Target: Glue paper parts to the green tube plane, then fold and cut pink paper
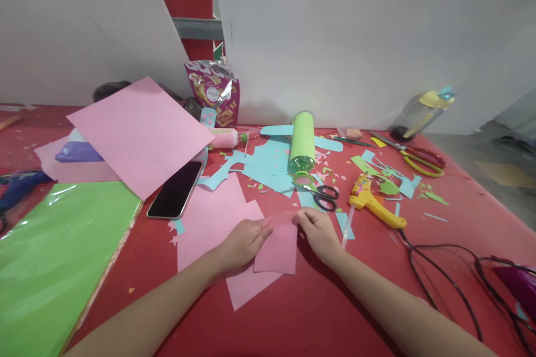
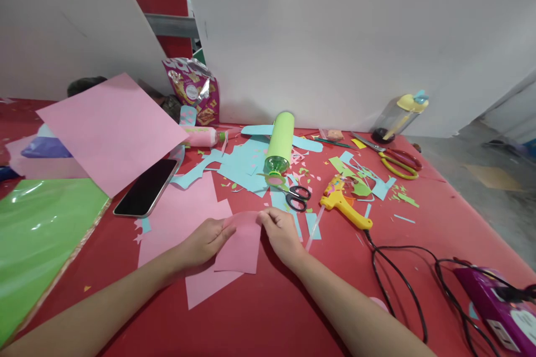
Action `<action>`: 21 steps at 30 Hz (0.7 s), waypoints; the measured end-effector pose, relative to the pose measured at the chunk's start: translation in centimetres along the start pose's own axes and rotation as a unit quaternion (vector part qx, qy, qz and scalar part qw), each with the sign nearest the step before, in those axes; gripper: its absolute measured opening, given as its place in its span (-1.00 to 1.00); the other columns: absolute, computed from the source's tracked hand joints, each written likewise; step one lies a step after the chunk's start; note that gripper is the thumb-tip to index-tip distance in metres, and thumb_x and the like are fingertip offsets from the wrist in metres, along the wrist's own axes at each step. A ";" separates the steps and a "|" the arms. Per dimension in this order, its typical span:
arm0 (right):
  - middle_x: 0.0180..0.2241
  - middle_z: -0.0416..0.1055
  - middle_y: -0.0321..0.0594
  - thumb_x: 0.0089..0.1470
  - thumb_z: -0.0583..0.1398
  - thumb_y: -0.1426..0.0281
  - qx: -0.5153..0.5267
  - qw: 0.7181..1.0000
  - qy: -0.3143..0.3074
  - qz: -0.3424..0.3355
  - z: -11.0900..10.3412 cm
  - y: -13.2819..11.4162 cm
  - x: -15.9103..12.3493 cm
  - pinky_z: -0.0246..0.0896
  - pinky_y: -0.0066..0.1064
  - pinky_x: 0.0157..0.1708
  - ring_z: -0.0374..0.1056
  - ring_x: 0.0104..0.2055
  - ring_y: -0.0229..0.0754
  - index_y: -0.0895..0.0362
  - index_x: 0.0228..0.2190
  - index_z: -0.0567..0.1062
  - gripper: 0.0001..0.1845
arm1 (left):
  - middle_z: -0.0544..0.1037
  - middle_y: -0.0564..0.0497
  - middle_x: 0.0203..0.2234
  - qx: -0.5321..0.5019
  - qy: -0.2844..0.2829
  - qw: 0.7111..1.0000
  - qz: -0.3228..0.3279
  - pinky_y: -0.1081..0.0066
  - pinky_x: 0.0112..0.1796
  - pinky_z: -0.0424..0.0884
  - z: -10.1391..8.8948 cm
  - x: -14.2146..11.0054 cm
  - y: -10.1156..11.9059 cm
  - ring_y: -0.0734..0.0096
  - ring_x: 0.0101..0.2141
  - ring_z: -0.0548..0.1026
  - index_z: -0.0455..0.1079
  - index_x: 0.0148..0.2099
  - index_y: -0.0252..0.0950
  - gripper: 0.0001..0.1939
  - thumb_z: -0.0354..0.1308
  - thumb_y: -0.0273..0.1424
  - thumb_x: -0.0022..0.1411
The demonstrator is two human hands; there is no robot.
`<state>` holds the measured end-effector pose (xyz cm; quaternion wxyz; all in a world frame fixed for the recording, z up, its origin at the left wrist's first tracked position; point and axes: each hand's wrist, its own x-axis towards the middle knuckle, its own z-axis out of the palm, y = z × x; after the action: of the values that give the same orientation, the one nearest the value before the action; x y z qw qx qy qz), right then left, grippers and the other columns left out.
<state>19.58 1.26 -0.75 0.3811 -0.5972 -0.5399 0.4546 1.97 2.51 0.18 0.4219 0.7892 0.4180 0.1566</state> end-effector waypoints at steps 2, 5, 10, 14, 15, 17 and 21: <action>-0.66 0.18 -0.43 -0.16 0.10 0.30 0.027 0.999 -0.026 0.004 0.1 0.0 0.0 -0.01 -0.50 -0.59 0.07 -0.63 -0.35 0.12 -0.52 0.31 -0.86 | 0.18 0.13 -0.71 -0.011 0.006 1.000 -0.012 0.50 -0.59 0.11 0.0 -0.1 0.0 0.50 -0.66 0.18 0.05 -0.57 -0.25 -0.64 -0.29 -0.26 0.23; -0.66 0.17 -0.44 -0.18 0.12 0.31 0.037 0.999 -0.032 0.008 0.3 0.1 0.0 -0.01 -0.51 -0.60 0.08 -0.63 -0.36 0.12 -0.50 0.29 -0.85 | 0.17 0.13 -0.71 -0.014 0.014 1.000 -0.023 0.49 -0.60 0.12 0.2 -0.2 -0.2 0.49 -0.66 0.17 0.04 -0.57 -0.24 -0.64 -0.28 -0.22 0.21; -0.70 0.10 -0.41 -0.10 0.04 0.31 -0.069 0.996 0.047 -0.026 0.1 -0.2 0.0 -0.03 -0.50 -0.58 0.05 -0.61 -0.34 0.11 -0.68 0.21 -0.77 | 0.18 0.14 -0.69 -0.069 0.075 0.994 -0.036 0.48 -0.56 0.17 0.4 -0.3 -0.4 0.49 -0.63 0.20 0.10 -0.54 -0.26 -0.66 -0.24 -0.23 0.21; -0.70 0.17 -0.37 -0.05 0.01 0.35 -0.137 0.987 0.053 -0.063 0.1 -0.5 -0.4 0.01 -0.49 -0.57 0.11 -0.60 -0.31 0.11 -0.70 0.24 -0.74 | 0.15 0.19 -0.74 -0.157 0.184 0.969 -0.055 0.46 -0.49 0.25 0.8 -0.5 -0.6 0.51 -0.67 0.20 0.25 -0.34 -0.27 -0.72 -0.23 -0.27 0.23; -0.70 0.19 -0.36 -0.04 0.02 0.37 -0.153 0.984 0.051 -0.077 0.2 -0.6 -0.4 0.03 -0.49 -0.56 0.13 -0.60 -0.31 0.11 -0.70 0.25 -0.74 | 0.11 0.21 -0.77 -0.176 0.213 0.959 -0.061 0.46 -0.49 0.27 0.9 -0.5 -0.7 0.53 -0.71 0.16 0.25 -0.32 -0.27 -0.72 -0.23 -0.28 0.23; -0.67 0.25 -0.33 -0.03 0.03 0.40 -0.187 0.973 0.054 -0.122 0.3 -0.4 -0.5 0.06 -0.47 -0.54 0.17 -0.59 -0.29 0.12 -0.69 0.27 -0.75 | 0.05 0.25 -0.80 -0.200 0.255 0.944 -0.062 0.44 -0.45 0.32 1.0 -0.6 -0.9 0.56 -0.75 0.11 0.24 -0.32 -0.27 -0.73 -0.24 -0.31 0.24; -0.59 0.34 -0.23 0.02 0.03 0.47 -0.261 0.931 0.065 -0.247 0.7 0.6 -0.4 0.13 -0.42 -0.46 0.21 -0.48 -0.22 0.13 -0.61 0.33 -0.79 | 0.16 0.22 -0.77 -0.121 0.264 0.957 -0.007 0.45 -0.45 0.35 0.9 -0.8 -0.8 0.57 -0.74 0.20 0.24 -0.32 -0.28 -0.75 -0.25 -0.40 0.24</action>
<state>19.11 0.80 -1.49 0.3459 -0.5514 -0.7443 0.1494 1.60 1.63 -0.87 0.3899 0.6596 0.4981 0.4060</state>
